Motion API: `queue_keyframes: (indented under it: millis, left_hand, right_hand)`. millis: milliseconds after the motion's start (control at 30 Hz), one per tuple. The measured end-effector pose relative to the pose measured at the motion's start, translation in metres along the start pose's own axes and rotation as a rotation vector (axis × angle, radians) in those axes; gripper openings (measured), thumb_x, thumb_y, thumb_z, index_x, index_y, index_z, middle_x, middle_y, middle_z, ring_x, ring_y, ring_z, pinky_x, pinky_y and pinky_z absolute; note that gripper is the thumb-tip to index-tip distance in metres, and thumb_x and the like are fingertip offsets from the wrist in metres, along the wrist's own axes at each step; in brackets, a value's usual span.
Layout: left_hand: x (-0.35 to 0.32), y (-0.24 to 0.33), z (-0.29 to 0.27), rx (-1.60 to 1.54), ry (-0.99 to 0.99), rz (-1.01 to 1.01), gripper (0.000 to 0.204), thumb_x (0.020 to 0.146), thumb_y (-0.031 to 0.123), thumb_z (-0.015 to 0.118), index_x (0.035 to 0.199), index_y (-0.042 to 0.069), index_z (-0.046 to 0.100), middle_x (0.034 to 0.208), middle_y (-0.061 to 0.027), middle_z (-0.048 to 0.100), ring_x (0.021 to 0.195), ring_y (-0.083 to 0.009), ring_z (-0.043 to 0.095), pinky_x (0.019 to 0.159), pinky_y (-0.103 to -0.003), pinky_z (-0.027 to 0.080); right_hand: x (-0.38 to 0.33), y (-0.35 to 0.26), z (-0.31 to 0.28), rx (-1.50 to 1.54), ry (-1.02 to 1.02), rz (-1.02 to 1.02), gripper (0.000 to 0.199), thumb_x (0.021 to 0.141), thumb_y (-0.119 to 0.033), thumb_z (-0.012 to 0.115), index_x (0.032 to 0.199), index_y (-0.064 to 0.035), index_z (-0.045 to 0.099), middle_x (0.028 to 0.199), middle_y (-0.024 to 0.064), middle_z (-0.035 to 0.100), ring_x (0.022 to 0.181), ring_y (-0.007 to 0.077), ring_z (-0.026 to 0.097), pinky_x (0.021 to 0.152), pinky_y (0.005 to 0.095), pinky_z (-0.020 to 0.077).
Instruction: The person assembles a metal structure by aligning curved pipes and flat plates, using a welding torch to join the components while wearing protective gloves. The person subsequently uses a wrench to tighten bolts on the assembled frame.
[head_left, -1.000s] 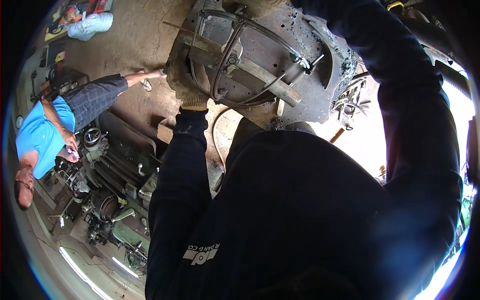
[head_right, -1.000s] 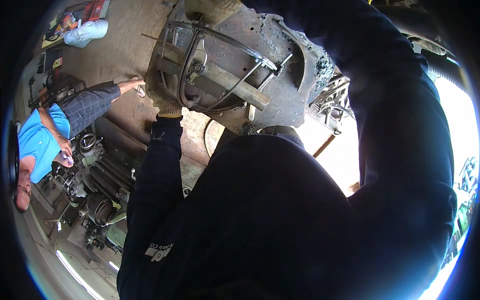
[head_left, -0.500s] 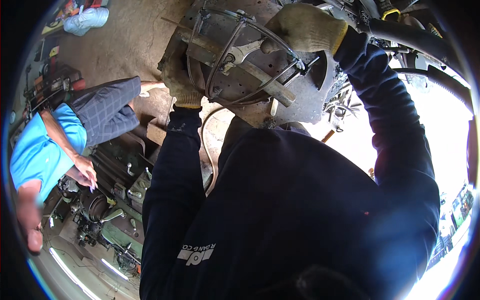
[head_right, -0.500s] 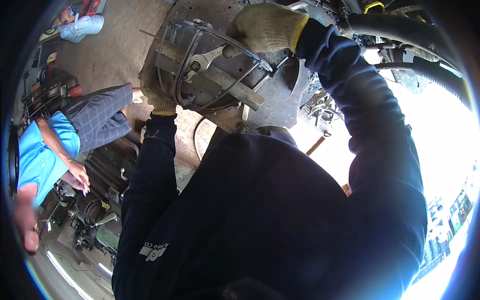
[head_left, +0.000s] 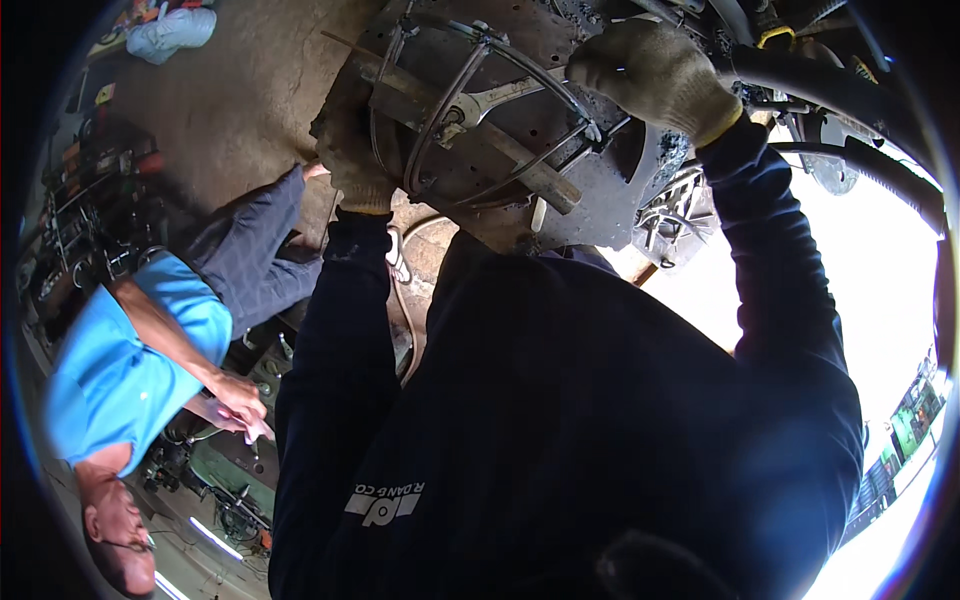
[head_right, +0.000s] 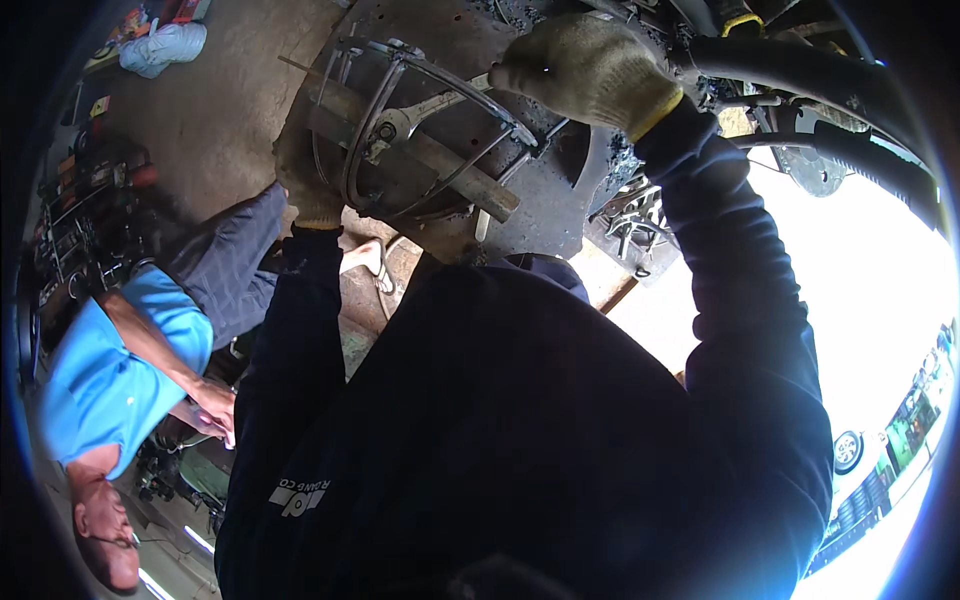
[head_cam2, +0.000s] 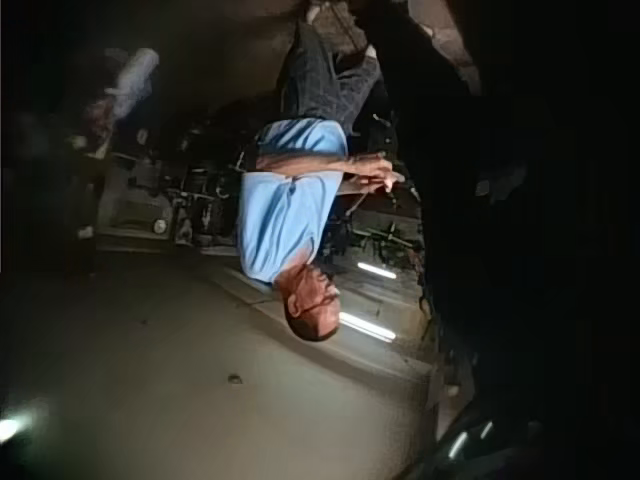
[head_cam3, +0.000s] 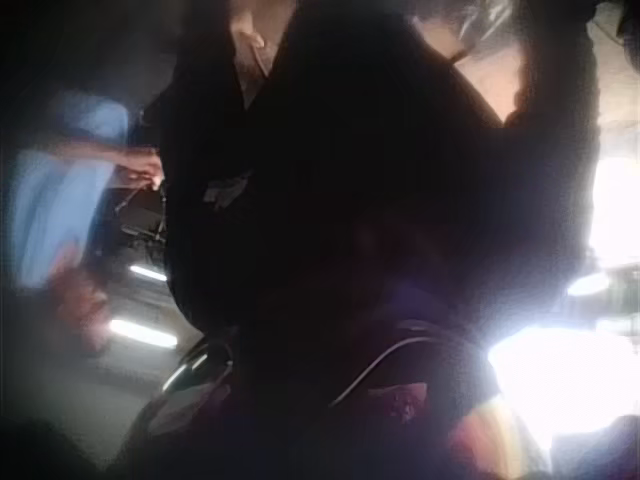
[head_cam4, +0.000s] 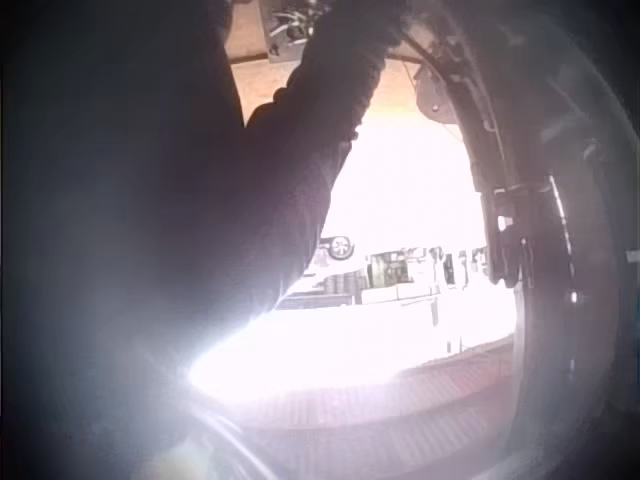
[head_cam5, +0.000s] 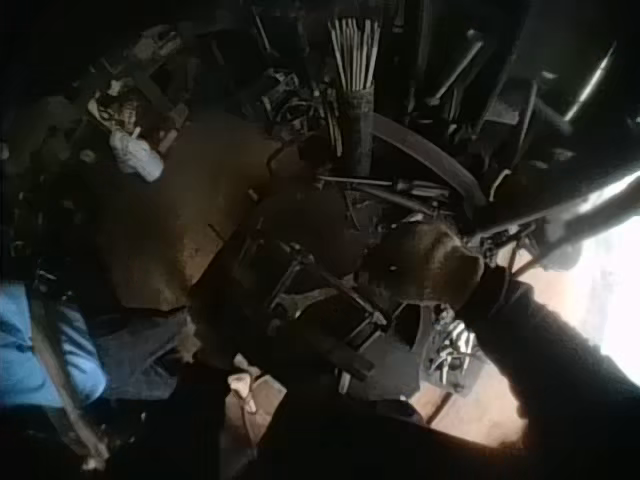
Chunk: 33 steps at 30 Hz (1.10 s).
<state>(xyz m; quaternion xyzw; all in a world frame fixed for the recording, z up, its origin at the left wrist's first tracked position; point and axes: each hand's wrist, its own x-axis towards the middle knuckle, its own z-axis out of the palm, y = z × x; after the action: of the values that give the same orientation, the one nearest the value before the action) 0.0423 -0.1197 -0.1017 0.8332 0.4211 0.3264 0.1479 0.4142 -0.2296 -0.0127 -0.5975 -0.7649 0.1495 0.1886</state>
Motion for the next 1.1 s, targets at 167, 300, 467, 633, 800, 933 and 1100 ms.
queue_keyframes:
  millis: [167, 300, 467, 633, 800, 933, 1100]
  left_hand:
    - [-0.014, 0.001, -0.030, 0.144, -0.077, -0.151, 0.040, 0.105, 0.033, 0.051, 0.130, 0.006, 0.066, 0.128, -0.0211, 0.065, 0.113, -0.0383, 0.066, 0.095, -0.042, 0.055]
    - [-0.008, 0.067, -0.033, -0.300, -0.055, -0.692, 0.048, 0.109, 0.037, 0.041, 0.139, 0.004, 0.058, 0.135, -0.0219, 0.059, 0.121, -0.0355, 0.060, 0.100, -0.041, 0.052]
    - [-0.019, 0.092, -0.005, -0.166, 0.075, -0.333, 0.035, 0.108, 0.014, 0.051, 0.139, -0.002, 0.054, 0.132, -0.0264, 0.059, 0.117, -0.0397, 0.062, 0.093, -0.043, 0.057]
    - [-0.015, 0.110, -0.003, -0.189, 0.171, -0.407, 0.051, 0.103, 0.031, 0.056, 0.141, -0.003, 0.053, 0.133, -0.0180, 0.060, 0.120, -0.0307, 0.061, 0.099, -0.039, 0.051]
    - [-0.020, 0.087, 0.003, 0.003, 0.176, -0.089, 0.039, 0.100, 0.014, 0.063, 0.134, -0.004, 0.056, 0.127, -0.0254, 0.061, 0.114, -0.0391, 0.064, 0.089, -0.042, 0.058]
    - [-0.035, 0.084, 0.007, -0.285, 0.153, -0.434, 0.036, 0.099, 0.008, 0.067, 0.131, -0.005, 0.057, 0.130, -0.0291, 0.059, 0.116, -0.0427, 0.063, 0.089, -0.044, 0.059]
    - [-0.024, 0.091, 0.002, -0.523, 0.209, -0.601, 0.041, 0.103, 0.020, 0.058, 0.136, -0.005, 0.056, 0.137, -0.0264, 0.055, 0.122, -0.0378, 0.059, 0.099, -0.042, 0.052]
  right_hand:
    - [0.007, 0.009, 0.021, -0.102, 0.171, -0.021, 0.021, 0.094, -0.036, 0.073, 0.093, -0.0163, 0.081, 0.080, 0.0064, 0.073, 0.071, 0.0241, 0.071, 0.066, 0.0383, 0.0574]
    - [0.020, -0.002, 0.020, -0.016, 0.240, 0.118, 0.032, 0.094, -0.046, 0.071, 0.089, -0.0150, 0.080, 0.070, 0.0076, 0.070, 0.063, 0.0269, 0.069, 0.061, 0.0388, 0.0553]
    - [0.034, -0.002, 0.000, -0.186, 0.453, -0.129, 0.028, 0.082, -0.034, 0.076, 0.067, -0.0095, 0.074, 0.062, 0.0085, 0.065, 0.055, 0.0312, 0.064, 0.050, 0.0425, 0.0498]
    - [0.054, 0.016, 0.005, -0.232, 0.366, -0.280, 0.025, 0.080, -0.032, 0.077, 0.071, -0.0091, 0.076, 0.064, 0.0091, 0.066, 0.058, 0.0315, 0.065, 0.053, 0.0430, 0.0517]
    - [0.120, 0.052, 0.027, -0.043, 0.333, -0.511, 0.024, 0.081, -0.029, 0.078, 0.074, -0.0063, 0.075, 0.067, 0.0102, 0.067, 0.059, 0.0282, 0.064, 0.057, 0.0406, 0.0543]
    - [0.174, 0.105, 0.072, 0.029, 0.006, -0.461, 0.030, 0.091, -0.029, 0.074, 0.070, -0.0072, 0.071, 0.066, 0.0082, 0.065, 0.056, 0.0268, 0.059, 0.058, 0.0393, 0.0529]
    - [0.155, 0.094, 0.053, 0.156, 0.169, -0.246, 0.033, 0.091, -0.034, 0.074, 0.071, -0.0075, 0.073, 0.068, 0.0091, 0.067, 0.060, 0.0275, 0.062, 0.060, 0.0412, 0.0523]
